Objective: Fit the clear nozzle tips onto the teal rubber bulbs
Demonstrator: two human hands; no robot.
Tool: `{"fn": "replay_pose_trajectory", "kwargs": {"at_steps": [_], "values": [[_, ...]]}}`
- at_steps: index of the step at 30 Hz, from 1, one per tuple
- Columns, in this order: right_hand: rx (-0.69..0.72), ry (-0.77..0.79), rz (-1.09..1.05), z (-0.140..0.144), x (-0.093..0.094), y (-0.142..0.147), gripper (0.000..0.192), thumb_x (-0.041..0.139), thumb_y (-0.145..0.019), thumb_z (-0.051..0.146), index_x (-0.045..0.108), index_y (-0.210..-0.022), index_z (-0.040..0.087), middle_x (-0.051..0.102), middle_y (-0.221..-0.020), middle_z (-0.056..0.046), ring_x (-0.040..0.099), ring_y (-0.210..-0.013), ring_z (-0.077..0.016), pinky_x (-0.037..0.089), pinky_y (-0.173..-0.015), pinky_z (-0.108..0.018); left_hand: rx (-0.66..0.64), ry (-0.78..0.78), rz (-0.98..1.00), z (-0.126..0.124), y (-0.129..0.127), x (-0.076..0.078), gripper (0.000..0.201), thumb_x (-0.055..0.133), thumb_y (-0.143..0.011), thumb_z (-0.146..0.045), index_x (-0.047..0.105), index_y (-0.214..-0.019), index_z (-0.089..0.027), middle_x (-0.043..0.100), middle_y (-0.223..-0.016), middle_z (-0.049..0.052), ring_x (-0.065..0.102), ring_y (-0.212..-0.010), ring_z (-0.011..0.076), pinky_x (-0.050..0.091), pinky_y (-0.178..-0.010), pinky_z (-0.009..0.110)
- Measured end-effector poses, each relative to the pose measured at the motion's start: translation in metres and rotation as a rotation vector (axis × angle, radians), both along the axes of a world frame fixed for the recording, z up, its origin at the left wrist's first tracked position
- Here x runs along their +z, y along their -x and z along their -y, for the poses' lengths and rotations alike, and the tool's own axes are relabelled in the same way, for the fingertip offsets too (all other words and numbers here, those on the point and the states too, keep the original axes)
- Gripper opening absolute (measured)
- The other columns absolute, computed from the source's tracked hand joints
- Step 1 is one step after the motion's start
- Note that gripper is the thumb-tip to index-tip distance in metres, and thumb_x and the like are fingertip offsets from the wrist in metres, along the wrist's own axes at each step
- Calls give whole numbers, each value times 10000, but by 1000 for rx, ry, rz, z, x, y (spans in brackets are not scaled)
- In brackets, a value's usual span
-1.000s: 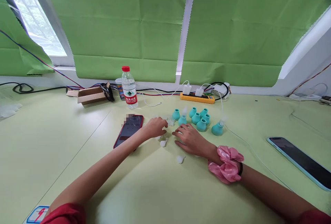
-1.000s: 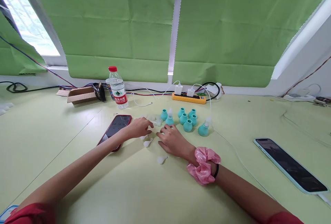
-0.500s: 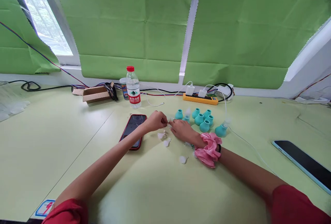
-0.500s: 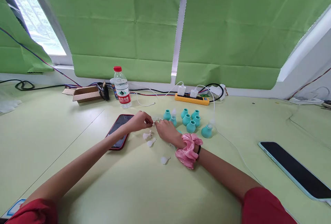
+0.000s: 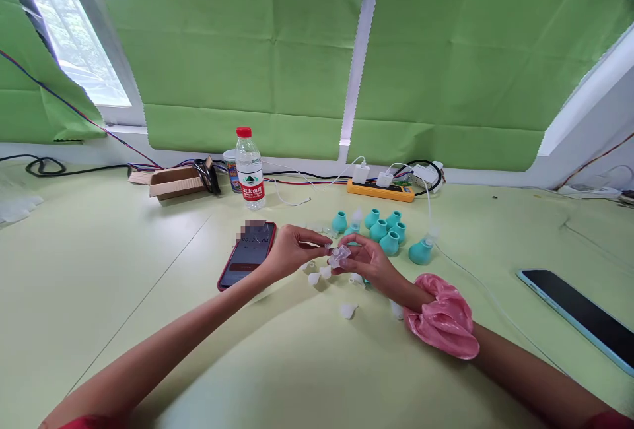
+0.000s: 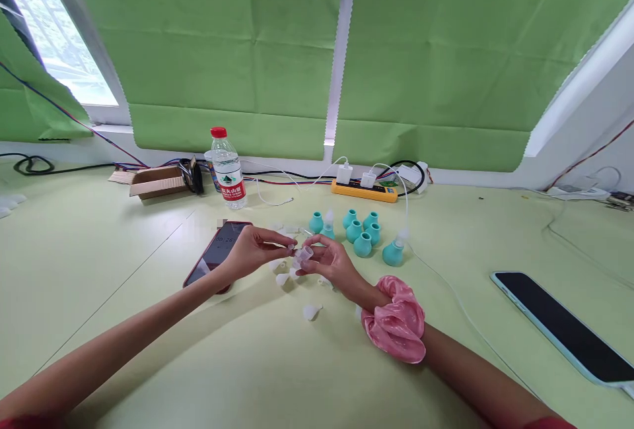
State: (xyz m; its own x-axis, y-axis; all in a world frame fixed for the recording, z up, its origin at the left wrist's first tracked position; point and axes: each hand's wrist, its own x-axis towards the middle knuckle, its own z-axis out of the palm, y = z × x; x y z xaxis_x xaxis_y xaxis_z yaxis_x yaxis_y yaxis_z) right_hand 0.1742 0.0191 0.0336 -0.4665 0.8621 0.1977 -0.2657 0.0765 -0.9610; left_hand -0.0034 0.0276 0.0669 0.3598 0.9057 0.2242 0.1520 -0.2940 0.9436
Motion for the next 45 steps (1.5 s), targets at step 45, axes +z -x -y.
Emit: {"fn": "replay_pose_trajectory", "kwargs": {"at_steps": [45], "values": [[-8, 115, -57, 1, 1, -1, 272, 668, -647, 223, 479, -838, 182, 664, -777, -24, 640, -744, -183, 487, -724, -361, 21, -121, -51, 10, -7, -1, 239, 598, -693, -259, 655, -882, -124, 644, -896, 41, 605, -824, 188, 498, -760, 233]]}}
